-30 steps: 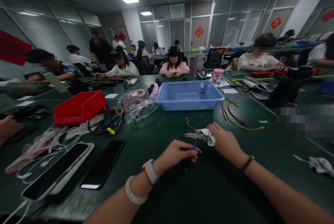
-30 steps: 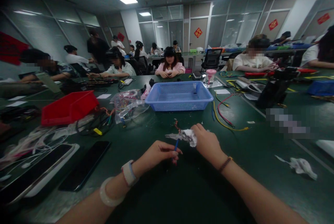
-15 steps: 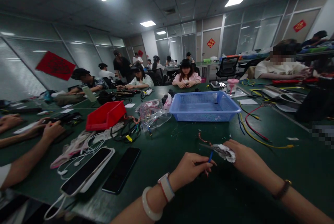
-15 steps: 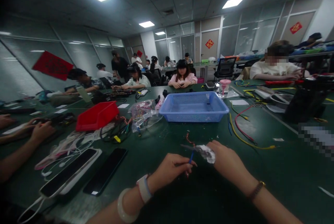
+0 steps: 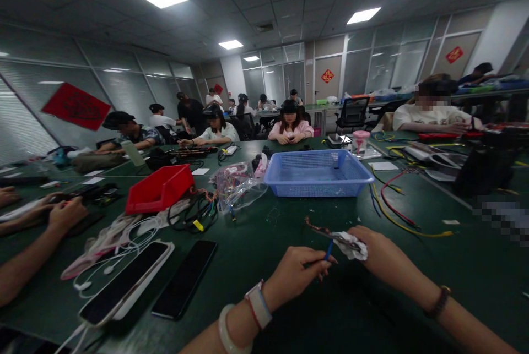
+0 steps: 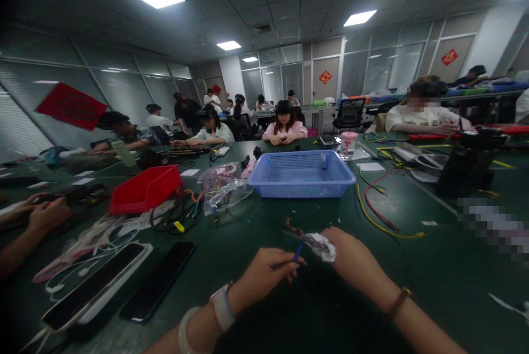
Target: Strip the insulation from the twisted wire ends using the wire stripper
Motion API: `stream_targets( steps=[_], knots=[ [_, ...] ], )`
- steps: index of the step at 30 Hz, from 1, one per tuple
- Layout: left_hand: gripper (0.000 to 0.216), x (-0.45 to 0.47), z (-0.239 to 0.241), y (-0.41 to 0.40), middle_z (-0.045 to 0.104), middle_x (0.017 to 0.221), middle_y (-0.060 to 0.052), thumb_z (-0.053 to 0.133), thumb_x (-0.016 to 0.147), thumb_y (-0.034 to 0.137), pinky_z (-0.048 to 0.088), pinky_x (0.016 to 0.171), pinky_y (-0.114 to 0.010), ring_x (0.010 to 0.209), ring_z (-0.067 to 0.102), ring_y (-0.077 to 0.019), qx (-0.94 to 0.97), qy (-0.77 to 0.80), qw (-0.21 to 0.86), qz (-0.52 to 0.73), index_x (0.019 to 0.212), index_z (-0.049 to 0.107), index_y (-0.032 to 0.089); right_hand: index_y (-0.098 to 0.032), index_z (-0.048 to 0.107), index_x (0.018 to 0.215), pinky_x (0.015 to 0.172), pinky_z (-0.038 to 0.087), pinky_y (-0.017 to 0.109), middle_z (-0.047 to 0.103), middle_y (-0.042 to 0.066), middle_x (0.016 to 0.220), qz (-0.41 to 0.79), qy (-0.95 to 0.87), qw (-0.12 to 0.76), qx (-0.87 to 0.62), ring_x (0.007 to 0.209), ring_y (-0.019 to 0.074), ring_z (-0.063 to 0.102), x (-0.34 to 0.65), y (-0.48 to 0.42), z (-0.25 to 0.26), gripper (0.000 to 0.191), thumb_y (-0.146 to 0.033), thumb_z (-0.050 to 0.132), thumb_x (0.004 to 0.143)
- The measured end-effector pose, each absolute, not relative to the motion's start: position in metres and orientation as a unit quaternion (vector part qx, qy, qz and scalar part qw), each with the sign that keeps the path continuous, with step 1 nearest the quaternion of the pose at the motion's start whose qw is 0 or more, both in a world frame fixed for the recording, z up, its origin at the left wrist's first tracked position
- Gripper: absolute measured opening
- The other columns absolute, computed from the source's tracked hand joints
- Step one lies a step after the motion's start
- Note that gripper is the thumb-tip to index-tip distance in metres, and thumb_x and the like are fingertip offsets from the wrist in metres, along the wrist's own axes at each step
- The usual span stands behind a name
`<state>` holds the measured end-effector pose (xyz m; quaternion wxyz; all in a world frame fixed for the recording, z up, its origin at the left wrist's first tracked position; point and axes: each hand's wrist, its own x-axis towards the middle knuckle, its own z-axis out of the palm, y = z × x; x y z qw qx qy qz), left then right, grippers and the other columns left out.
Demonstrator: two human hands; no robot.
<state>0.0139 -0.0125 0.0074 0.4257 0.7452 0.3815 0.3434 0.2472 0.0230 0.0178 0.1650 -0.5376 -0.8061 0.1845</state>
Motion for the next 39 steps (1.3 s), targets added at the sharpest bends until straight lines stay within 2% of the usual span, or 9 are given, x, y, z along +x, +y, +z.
stream_targets(
  steps=[5, 9, 15, 18, 23, 29, 34, 39],
  knots=[
    [0.026, 0.017, 0.004, -0.012, 0.064, 0.077, -0.004, 0.058, 0.086, 0.03, 0.048, 0.063, -0.022, 0.064, 0.057, -0.0111, 0.675, 0.395, 0.535, 0.321, 0.1, 0.072, 0.013, -0.023, 0.058, 0.104, 0.071, 0.041, 0.028, 0.062, 0.006, 0.106, 0.143, -0.795, 0.196, -0.556, 0.083, 0.0174, 0.063, 0.239, 0.022, 0.007, 0.026, -0.018, 0.043, 0.084],
    [0.03, 0.017, -0.002, -0.009, 0.058, 0.075, -0.001, 0.059, 0.085, 0.033, 0.042, 0.057, -0.02, 0.062, 0.052, -0.0096, 0.628, 0.396, 0.599, 0.299, 0.107, 0.067, 0.013, -0.023, 0.057, 0.104, 0.066, 0.04, 0.027, 0.061, 0.005, 0.107, 0.116, -0.791, 0.213, -0.561, 0.08, 0.0163, 0.063, 0.235, 0.02, 0.004, 0.025, -0.017, 0.043, 0.084],
    [0.037, 0.013, -0.006, -0.003, 0.049, 0.068, 0.002, 0.051, 0.091, 0.04, 0.032, 0.055, -0.02, 0.06, 0.041, -0.0089, 0.637, 0.389, 0.589, 0.309, 0.112, 0.065, 0.014, -0.024, 0.055, 0.105, 0.062, 0.039, 0.025, 0.061, 0.004, 0.109, 0.065, -0.791, 0.22, -0.568, 0.075, 0.0147, 0.063, 0.235, 0.024, -0.004, 0.027, -0.012, 0.043, 0.084],
    [0.036, 0.014, -0.004, -0.003, 0.046, 0.065, 0.003, 0.05, 0.092, 0.039, 0.031, 0.055, -0.02, 0.058, 0.04, -0.0087, 0.634, 0.394, 0.59, 0.309, 0.112, 0.065, 0.014, -0.024, 0.055, 0.106, 0.063, 0.041, 0.025, 0.061, 0.004, 0.109, 0.061, -0.798, 0.23, -0.554, 0.076, 0.0143, 0.063, 0.234, 0.025, -0.007, 0.028, -0.011, 0.044, 0.084],
    [0.038, 0.016, -0.003, -0.005, 0.05, 0.066, 0.003, 0.055, 0.088, 0.041, 0.031, 0.052, -0.021, 0.054, 0.041, -0.0072, 0.602, 0.4, 0.623, 0.299, 0.112, 0.065, 0.014, -0.023, 0.055, 0.11, 0.065, 0.046, 0.026, 0.06, 0.006, 0.114, 0.037, -0.806, 0.227, -0.545, 0.079, 0.0156, 0.064, 0.235, 0.027, -0.009, 0.029, -0.013, 0.045, 0.084],
    [0.042, 0.015, -0.001, -0.005, 0.052, 0.068, 0.002, 0.058, 0.084, 0.044, 0.033, 0.052, -0.022, 0.053, 0.044, -0.0071, 0.579, 0.386, 0.654, 0.297, 0.111, 0.066, 0.013, -0.023, 0.046, 0.129, 0.074, 0.054, 0.032, 0.051, 0.01, 0.134, -0.011, -0.828, 0.221, -0.515, 0.091, 0.0186, 0.066, 0.242, 0.031, -0.012, 0.05, -0.009, 0.047, 0.081],
    [0.037, 0.013, 0.005, -0.005, 0.052, 0.067, 0.002, 0.058, 0.086, 0.041, 0.025, 0.051, -0.022, 0.052, 0.034, -0.0063, 0.586, 0.395, 0.643, 0.295, 0.108, 0.068, 0.013, -0.02, 0.046, 0.13, 0.072, 0.056, 0.032, 0.051, 0.011, 0.136, -0.07, -0.833, 0.214, -0.505, 0.093, 0.0201, 0.067, 0.248, 0.034, -0.009, 0.051, -0.008, 0.047, 0.08],
    [0.036, 0.013, 0.009, -0.006, 0.05, 0.066, 0.002, 0.057, 0.087, 0.041, 0.026, 0.053, -0.022, 0.056, 0.036, -0.0081, 0.59, 0.397, 0.639, 0.293, 0.104, 0.068, 0.013, -0.018, 0.049, 0.128, 0.07, 0.056, 0.03, 0.055, 0.012, 0.131, -0.131, -0.833, 0.219, -0.49, 0.094, 0.0207, 0.066, 0.252, 0.035, -0.005, 0.05, -0.006, 0.047, 0.079]
  ],
)
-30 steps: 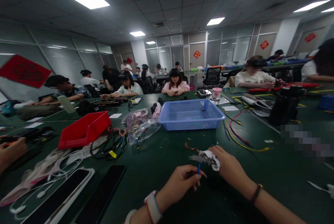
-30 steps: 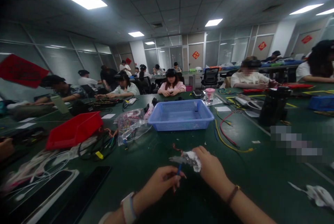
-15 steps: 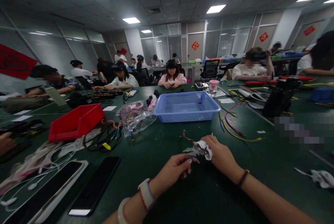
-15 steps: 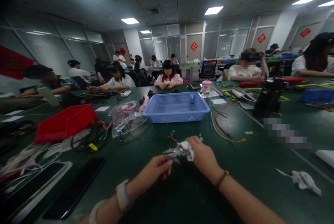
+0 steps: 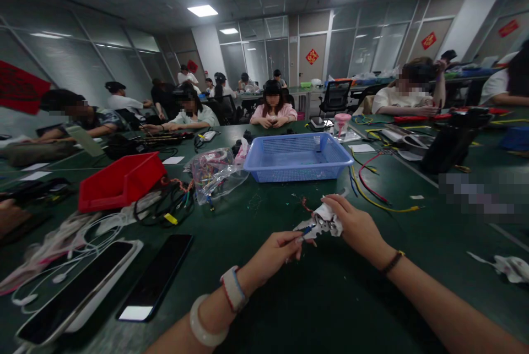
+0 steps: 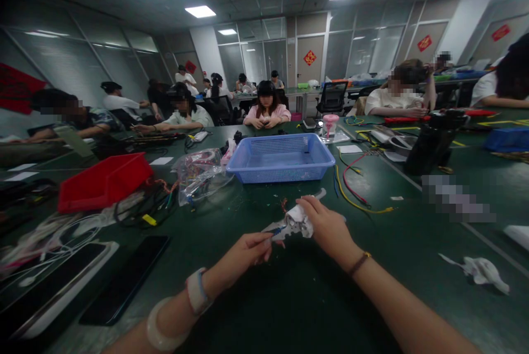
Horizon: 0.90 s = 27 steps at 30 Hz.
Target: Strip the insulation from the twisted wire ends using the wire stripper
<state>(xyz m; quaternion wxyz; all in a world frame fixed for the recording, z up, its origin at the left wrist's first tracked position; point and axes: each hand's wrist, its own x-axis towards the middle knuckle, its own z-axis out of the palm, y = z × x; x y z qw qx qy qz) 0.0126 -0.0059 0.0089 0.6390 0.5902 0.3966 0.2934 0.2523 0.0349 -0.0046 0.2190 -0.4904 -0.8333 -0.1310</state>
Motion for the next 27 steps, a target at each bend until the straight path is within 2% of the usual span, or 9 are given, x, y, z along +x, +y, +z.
stream_targets(
  steps=[9, 18, 27],
  knots=[
    [0.032, 0.011, 0.002, -0.004, 0.049, 0.064, 0.003, 0.057, 0.086, 0.037, 0.024, 0.052, -0.022, 0.054, 0.035, -0.0075, 0.568, 0.385, 0.665, 0.296, 0.104, 0.067, 0.012, -0.016, 0.056, 0.117, 0.066, 0.053, 0.031, 0.059, 0.014, 0.123, -0.189, -0.828, 0.183, -0.496, 0.079, 0.0202, 0.067, 0.251, 0.035, 0.001, 0.037, -0.006, 0.044, 0.083],
    [0.033, 0.012, -0.001, -0.003, 0.045, 0.057, 0.005, 0.062, 0.082, 0.041, 0.02, 0.048, -0.021, 0.049, 0.033, -0.0059, 0.543, 0.367, 0.686, 0.315, 0.096, 0.068, 0.011, -0.017, 0.049, 0.128, 0.074, 0.053, 0.035, 0.053, 0.014, 0.132, -0.145, -0.838, 0.188, -0.491, 0.094, 0.0239, 0.065, 0.251, 0.036, -0.002, 0.047, -0.006, 0.044, 0.082],
    [0.034, 0.011, 0.005, -0.005, 0.043, 0.058, 0.004, 0.061, 0.083, 0.043, 0.022, 0.05, -0.021, 0.052, 0.034, -0.0069, 0.549, 0.365, 0.69, 0.299, 0.091, 0.068, 0.011, -0.017, 0.054, 0.122, 0.07, 0.05, 0.032, 0.057, 0.015, 0.125, -0.167, -0.837, 0.195, -0.483, 0.084, 0.0213, 0.065, 0.253, 0.037, -0.003, 0.04, -0.008, 0.044, 0.084]
  ],
)
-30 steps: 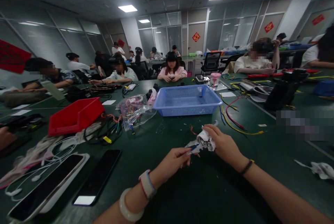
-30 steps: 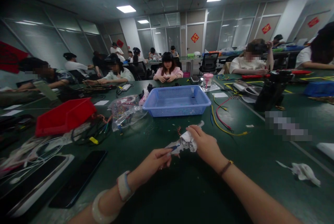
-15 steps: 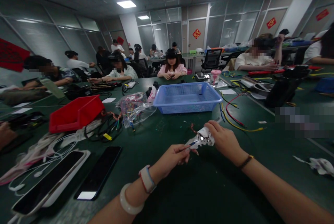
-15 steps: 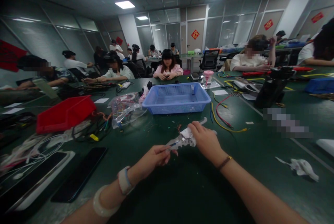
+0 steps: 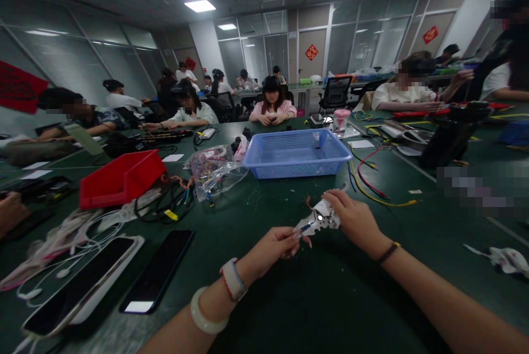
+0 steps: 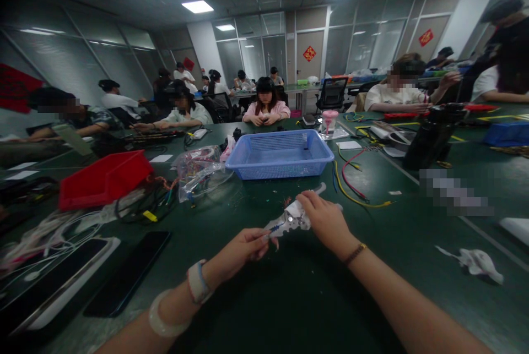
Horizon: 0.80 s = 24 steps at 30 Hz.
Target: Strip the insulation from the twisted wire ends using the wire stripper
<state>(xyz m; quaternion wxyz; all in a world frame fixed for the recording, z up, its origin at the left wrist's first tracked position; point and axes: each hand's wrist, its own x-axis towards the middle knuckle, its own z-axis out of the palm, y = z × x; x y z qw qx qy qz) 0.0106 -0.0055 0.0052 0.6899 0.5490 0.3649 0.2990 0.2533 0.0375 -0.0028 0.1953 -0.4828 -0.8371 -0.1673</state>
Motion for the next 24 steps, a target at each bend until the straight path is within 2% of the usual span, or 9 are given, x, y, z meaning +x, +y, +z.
stream_targets(
  steps=[8, 12, 17, 21, 24],
  knots=[
    [0.032, 0.009, 0.004, -0.003, 0.044, 0.061, 0.004, 0.055, 0.087, 0.04, 0.025, 0.052, -0.022, 0.054, 0.036, -0.008, 0.607, 0.37, 0.646, 0.278, 0.097, 0.068, 0.012, -0.02, 0.06, 0.11, 0.065, 0.045, 0.028, 0.064, 0.009, 0.108, -0.159, -0.835, 0.181, -0.494, 0.078, 0.0184, 0.063, 0.251, 0.031, 0.01, 0.029, -0.013, 0.047, 0.086],
    [0.032, 0.01, 0.003, -0.002, 0.046, 0.063, 0.004, 0.052, 0.089, 0.039, 0.027, 0.053, -0.022, 0.056, 0.037, -0.0086, 0.633, 0.377, 0.619, 0.271, 0.1, 0.067, 0.013, -0.023, 0.059, 0.113, 0.058, 0.045, 0.026, 0.062, 0.007, 0.115, -0.12, -0.831, 0.175, -0.513, 0.072, 0.0157, 0.064, 0.251, 0.029, 0.007, 0.034, -0.011, 0.047, 0.083],
    [0.037, 0.011, 0.004, -0.003, 0.043, 0.063, 0.004, 0.05, 0.09, 0.046, 0.027, 0.053, -0.022, 0.057, 0.037, -0.0088, 0.622, 0.37, 0.635, 0.27, 0.093, 0.065, 0.013, -0.02, 0.05, 0.127, 0.071, 0.052, 0.031, 0.053, 0.011, 0.133, -0.12, -0.834, 0.207, -0.497, 0.092, 0.0206, 0.066, 0.252, 0.031, 0.001, 0.046, -0.01, 0.045, 0.083],
    [0.041, 0.012, 0.005, -0.005, 0.043, 0.063, 0.004, 0.049, 0.09, 0.051, 0.028, 0.053, -0.022, 0.056, 0.036, -0.0083, 0.616, 0.37, 0.639, 0.274, 0.09, 0.063, 0.013, -0.017, 0.047, 0.131, 0.08, 0.053, 0.037, 0.05, 0.014, 0.137, -0.142, -0.833, 0.224, -0.485, 0.104, 0.0248, 0.062, 0.255, 0.032, 0.001, 0.052, -0.005, 0.043, 0.081],
    [0.043, 0.013, 0.004, -0.006, 0.042, 0.063, 0.005, 0.049, 0.088, 0.054, 0.029, 0.053, -0.022, 0.056, 0.036, -0.0082, 0.604, 0.372, 0.645, 0.284, 0.089, 0.062, 0.013, -0.018, 0.044, 0.134, 0.08, 0.053, 0.037, 0.048, 0.014, 0.139, -0.145, -0.829, 0.239, -0.484, 0.108, 0.0254, 0.06, 0.255, 0.031, 0.001, 0.058, -0.003, 0.043, 0.078]
  ],
)
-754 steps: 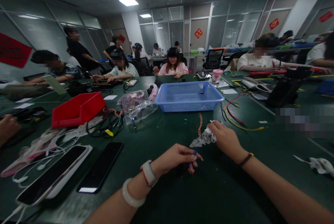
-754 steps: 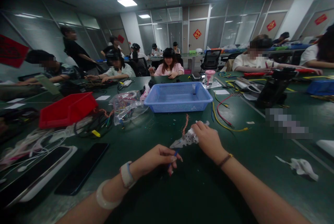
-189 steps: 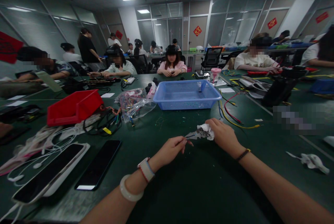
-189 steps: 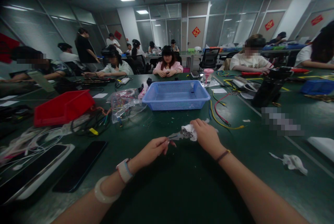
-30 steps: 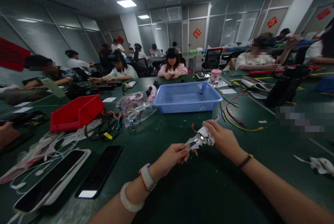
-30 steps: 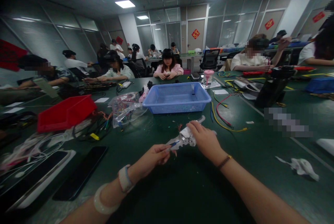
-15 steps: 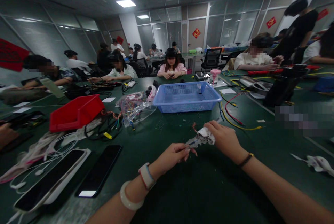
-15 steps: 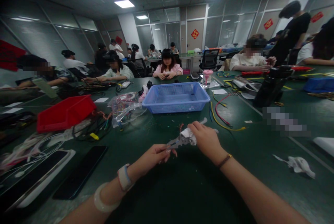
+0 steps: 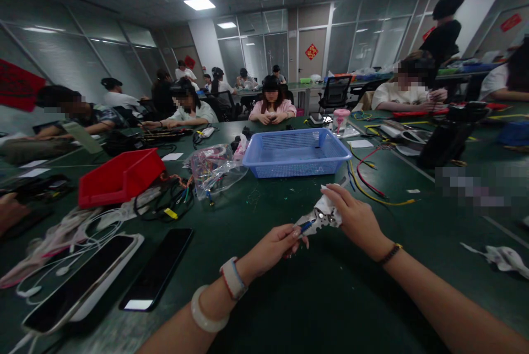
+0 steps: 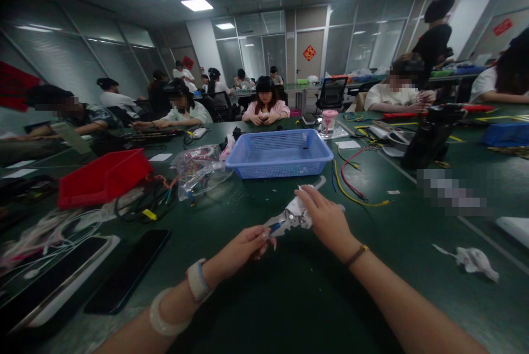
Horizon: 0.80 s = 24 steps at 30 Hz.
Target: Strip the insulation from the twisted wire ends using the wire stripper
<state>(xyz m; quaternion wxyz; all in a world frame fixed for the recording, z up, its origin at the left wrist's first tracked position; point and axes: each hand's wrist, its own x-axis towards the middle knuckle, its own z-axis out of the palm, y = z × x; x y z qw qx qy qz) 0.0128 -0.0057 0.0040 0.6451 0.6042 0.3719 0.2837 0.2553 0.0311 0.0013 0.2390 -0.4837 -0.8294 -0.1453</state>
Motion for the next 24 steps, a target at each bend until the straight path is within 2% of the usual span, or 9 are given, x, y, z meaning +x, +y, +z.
stream_targets(
  steps=[4, 9, 17, 24],
  knots=[
    [0.045, 0.014, 0.002, -0.0055, 0.044, 0.064, 0.004, 0.051, 0.087, 0.056, 0.03, 0.054, -0.022, 0.056, 0.038, -0.0082, 0.591, 0.366, 0.65, 0.306, 0.087, 0.061, 0.013, -0.02, 0.042, 0.135, 0.074, 0.055, 0.036, 0.046, 0.013, 0.14, -0.139, -0.813, 0.258, -0.503, 0.105, 0.0258, 0.061, 0.2537, 0.0278, 0.0028, 0.06, -0.004, 0.044, 0.077],
    [0.044, 0.0137, 0.0037, -0.005, 0.042, 0.062, 0.004, 0.052, 0.085, 0.057, 0.026, 0.052, -0.022, 0.055, 0.036, -0.0083, 0.578, 0.36, 0.652, 0.333, 0.085, 0.06, 0.013, -0.022, 0.042, 0.135, 0.066, 0.055, 0.035, 0.045, 0.012, 0.141, -0.131, -0.796, 0.253, -0.535, 0.089, 0.0235, 0.065, 0.2525, 0.0264, 0.0041, 0.057, -0.008, 0.045, 0.079],
    [0.045, 0.0126, 0.0012, -0.0033, 0.043, 0.064, 0.004, 0.05, 0.087, 0.056, 0.026, 0.053, -0.022, 0.056, 0.035, -0.0085, 0.592, 0.353, 0.654, 0.312, 0.087, 0.061, 0.013, -0.021, 0.043, 0.133, 0.071, 0.054, 0.034, 0.046, 0.013, 0.141, -0.147, -0.801, 0.257, -0.52, 0.1, 0.0251, 0.062, 0.2528, 0.0259, 0.005, 0.054, -0.008, 0.045, 0.08],
    [0.045, 0.0117, -0.0003, -0.0024, 0.041, 0.064, 0.004, 0.045, 0.091, 0.054, 0.025, 0.054, -0.023, 0.057, 0.034, -0.0088, 0.617, 0.357, 0.638, 0.291, 0.09, 0.063, 0.013, -0.019, 0.048, 0.128, 0.071, 0.052, 0.032, 0.05, 0.012, 0.137, -0.167, -0.807, 0.253, -0.507, 0.099, 0.0235, 0.063, 0.2496, 0.0231, 0.0071, 0.049, -0.007, 0.046, 0.081]
  ],
)
